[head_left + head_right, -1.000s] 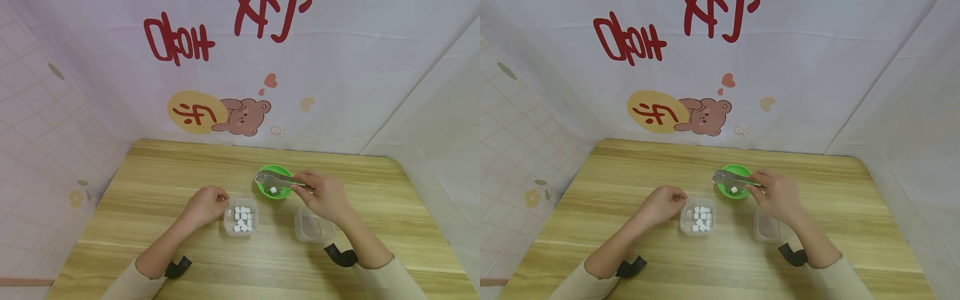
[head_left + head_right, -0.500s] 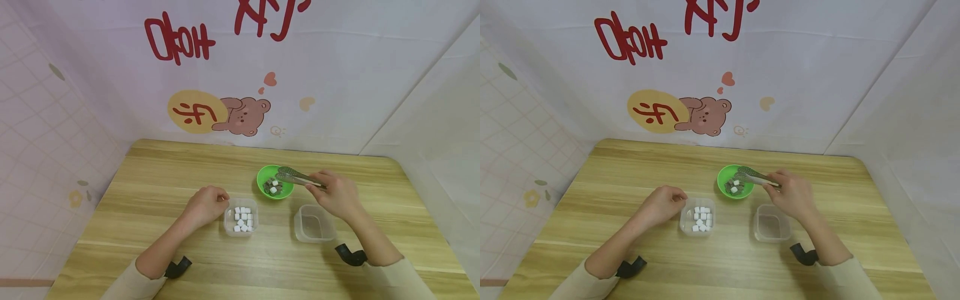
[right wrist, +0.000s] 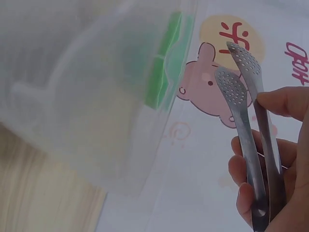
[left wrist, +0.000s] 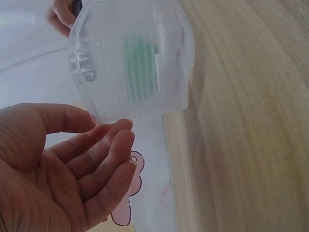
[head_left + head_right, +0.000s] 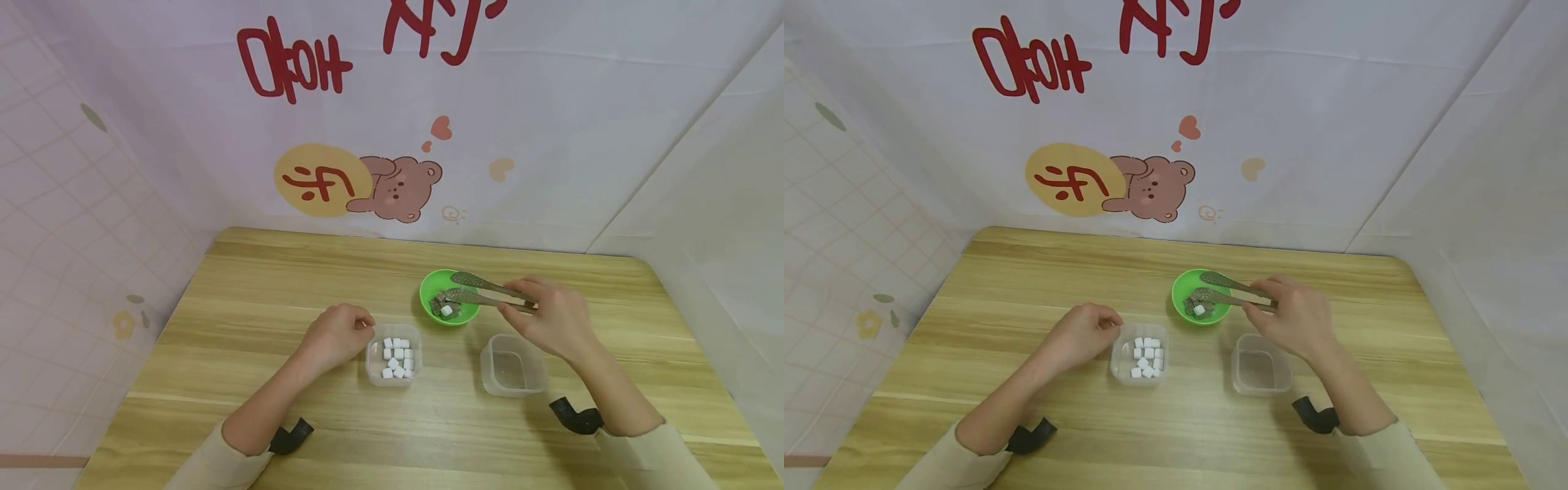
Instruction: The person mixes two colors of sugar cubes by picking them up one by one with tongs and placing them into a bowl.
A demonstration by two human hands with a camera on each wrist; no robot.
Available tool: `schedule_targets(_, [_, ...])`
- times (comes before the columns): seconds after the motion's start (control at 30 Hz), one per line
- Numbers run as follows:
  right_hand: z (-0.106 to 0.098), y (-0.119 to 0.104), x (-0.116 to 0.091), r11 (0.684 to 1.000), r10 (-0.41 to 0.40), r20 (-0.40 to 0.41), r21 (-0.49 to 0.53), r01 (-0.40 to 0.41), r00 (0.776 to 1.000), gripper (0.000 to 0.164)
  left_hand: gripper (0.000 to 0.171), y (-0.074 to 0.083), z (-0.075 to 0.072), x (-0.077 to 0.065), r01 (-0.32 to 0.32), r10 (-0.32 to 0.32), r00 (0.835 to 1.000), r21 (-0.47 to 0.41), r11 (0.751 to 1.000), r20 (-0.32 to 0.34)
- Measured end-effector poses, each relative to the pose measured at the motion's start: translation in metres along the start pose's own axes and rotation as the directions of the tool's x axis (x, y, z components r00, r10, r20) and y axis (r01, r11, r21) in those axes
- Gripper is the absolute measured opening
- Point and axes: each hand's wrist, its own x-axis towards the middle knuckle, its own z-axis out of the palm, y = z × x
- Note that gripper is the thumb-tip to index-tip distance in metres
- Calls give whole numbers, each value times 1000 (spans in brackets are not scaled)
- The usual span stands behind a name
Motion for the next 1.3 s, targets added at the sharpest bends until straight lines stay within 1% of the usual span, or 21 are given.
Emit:
schedule_targets(0.17, [1, -10, 4, 998, -67, -32, 19, 68, 997, 26, 21, 0, -1, 1, 2, -2, 1000, -4, 1000, 4])
schedule_targets(0.33, [3, -22, 10, 990, -133, -37, 43, 135, 990, 27, 20, 0, -2, 2, 4, -4, 1000, -6, 1000, 7])
schedule_targets(0.5, [7, -35, 14, 969, -227, -39, 88, 230, 973, 28, 18, 0, -3, 2, 1, -1, 1000, -14, 1000, 6])
schedule_targets(0.6, [10, -44, 16, 957, -267, -30, 109, 269, 963, 27, 19, 0, -4, 2, -4, 4, 1000, -16, 1000, 7])
schedule_targets(0.7, [15, -52, 18, 949, -297, -11, 102, 297, 955, 28, 20, 0, -5, 2, -13, 13, 1000, -14, 1000, 9])
schedule_targets(0.8, [20, -60, 22, 943, -324, 17, 90, 321, 946, 30, 21, 0, -6, 3, -7, 7, 1000, -16, 1000, 17])
schedule_targets(0.93, [27, -71, 27, 937, -347, 63, 71, 343, 936, 28, 21, 0, -8, 4, 0, 1, 1000, -11, 1000, 21])
schedule_targets(1.17, [33, -86, 37, 913, -402, 149, 0, 407, 903, 28, 18, -1, -10, 6, 1, 0, 1000, -26, 1000, 21])
schedule_targets(1.3, [35, -91, 39, 904, -410, 197, -41, 426, 890, 26, 19, -1, -11, 7, -11, 11, 1000, -21, 1000, 24])
